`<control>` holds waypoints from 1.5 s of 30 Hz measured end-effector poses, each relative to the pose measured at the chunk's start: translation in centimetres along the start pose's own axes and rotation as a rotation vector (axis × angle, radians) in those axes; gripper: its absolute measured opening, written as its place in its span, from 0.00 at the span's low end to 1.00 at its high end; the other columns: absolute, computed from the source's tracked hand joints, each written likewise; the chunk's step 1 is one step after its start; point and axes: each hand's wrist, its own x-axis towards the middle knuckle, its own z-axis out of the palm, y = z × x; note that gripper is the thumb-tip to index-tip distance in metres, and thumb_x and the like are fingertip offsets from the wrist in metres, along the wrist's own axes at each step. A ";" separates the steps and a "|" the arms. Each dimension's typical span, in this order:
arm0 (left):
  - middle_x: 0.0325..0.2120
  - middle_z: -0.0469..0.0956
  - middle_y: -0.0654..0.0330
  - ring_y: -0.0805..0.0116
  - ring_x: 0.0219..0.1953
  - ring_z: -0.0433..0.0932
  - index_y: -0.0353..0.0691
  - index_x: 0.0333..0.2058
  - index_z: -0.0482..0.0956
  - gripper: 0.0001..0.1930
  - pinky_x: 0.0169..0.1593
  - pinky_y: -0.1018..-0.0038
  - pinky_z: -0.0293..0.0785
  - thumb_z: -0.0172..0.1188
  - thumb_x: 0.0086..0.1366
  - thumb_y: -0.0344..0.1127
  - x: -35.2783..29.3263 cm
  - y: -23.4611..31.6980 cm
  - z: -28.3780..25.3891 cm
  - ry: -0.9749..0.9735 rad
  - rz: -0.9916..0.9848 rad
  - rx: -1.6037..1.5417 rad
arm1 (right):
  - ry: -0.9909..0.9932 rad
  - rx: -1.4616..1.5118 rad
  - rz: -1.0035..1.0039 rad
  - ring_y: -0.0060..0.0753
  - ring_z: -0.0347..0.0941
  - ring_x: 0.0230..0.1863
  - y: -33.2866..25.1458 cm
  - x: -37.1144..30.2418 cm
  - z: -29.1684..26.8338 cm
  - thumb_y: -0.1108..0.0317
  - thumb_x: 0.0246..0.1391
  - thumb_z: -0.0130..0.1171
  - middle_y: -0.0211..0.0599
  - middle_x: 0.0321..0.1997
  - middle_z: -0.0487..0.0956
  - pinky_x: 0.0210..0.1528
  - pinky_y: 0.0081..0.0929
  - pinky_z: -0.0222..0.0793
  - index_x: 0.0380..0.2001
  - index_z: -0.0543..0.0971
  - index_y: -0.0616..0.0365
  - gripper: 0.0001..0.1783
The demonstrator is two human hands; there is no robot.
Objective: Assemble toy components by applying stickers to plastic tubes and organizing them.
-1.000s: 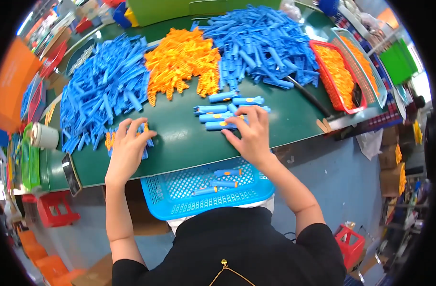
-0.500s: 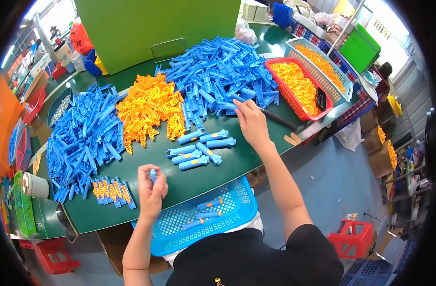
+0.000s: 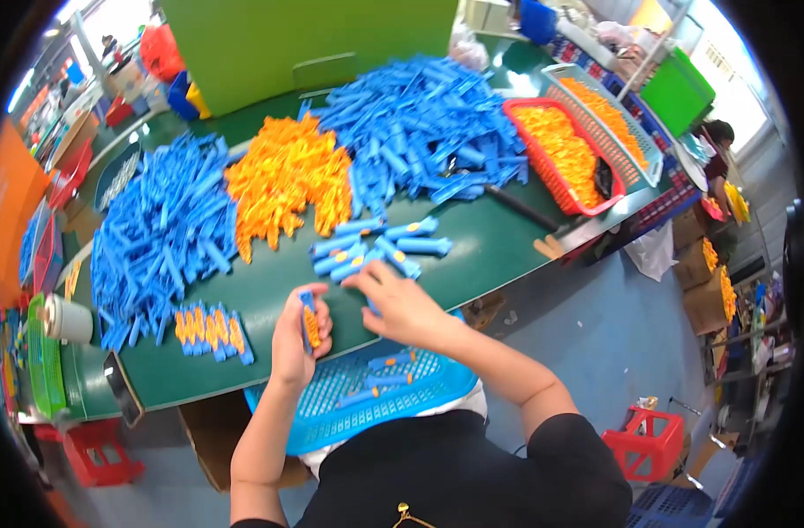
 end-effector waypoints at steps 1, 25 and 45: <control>0.24 0.64 0.65 0.79 0.24 0.62 0.38 0.49 0.68 0.20 0.19 0.81 0.56 0.36 0.74 0.48 -0.1 0.5 0.0 -0.047 -0.002 -0.007 | 0.047 -0.001 -0.008 0.49 0.74 0.42 -0.5 -0.1 0.2 0.73 0.46 0.62 0.44 0.51 0.68 0.44 0.39 0.72 0.51 0.71 0.54 0.26; 0.34 0.80 0.58 0.76 0.29 0.77 0.33 0.45 0.76 0.09 0.36 0.79 0.76 0.52 0.69 0.28 -3.3 -0.6 -1.8 -0.132 0.132 0.467 | 0.287 1.098 0.226 0.23 0.74 0.47 0.3 -0.9 2.6 0.71 0.62 0.56 0.37 0.49 0.78 0.49 0.19 0.69 0.59 0.70 0.65 0.23; 0.27 0.67 0.68 0.76 0.26 0.67 0.40 0.48 0.69 0.13 0.31 0.78 0.67 0.47 0.73 0.41 -5.5 -0.6 0.4 -0.188 0.031 0.433 | 0.142 1.128 0.234 0.24 0.74 0.47 -0.7 -1.6 1.9 0.70 0.60 0.58 0.36 0.48 0.79 0.51 0.22 0.69 0.58 0.71 0.65 0.24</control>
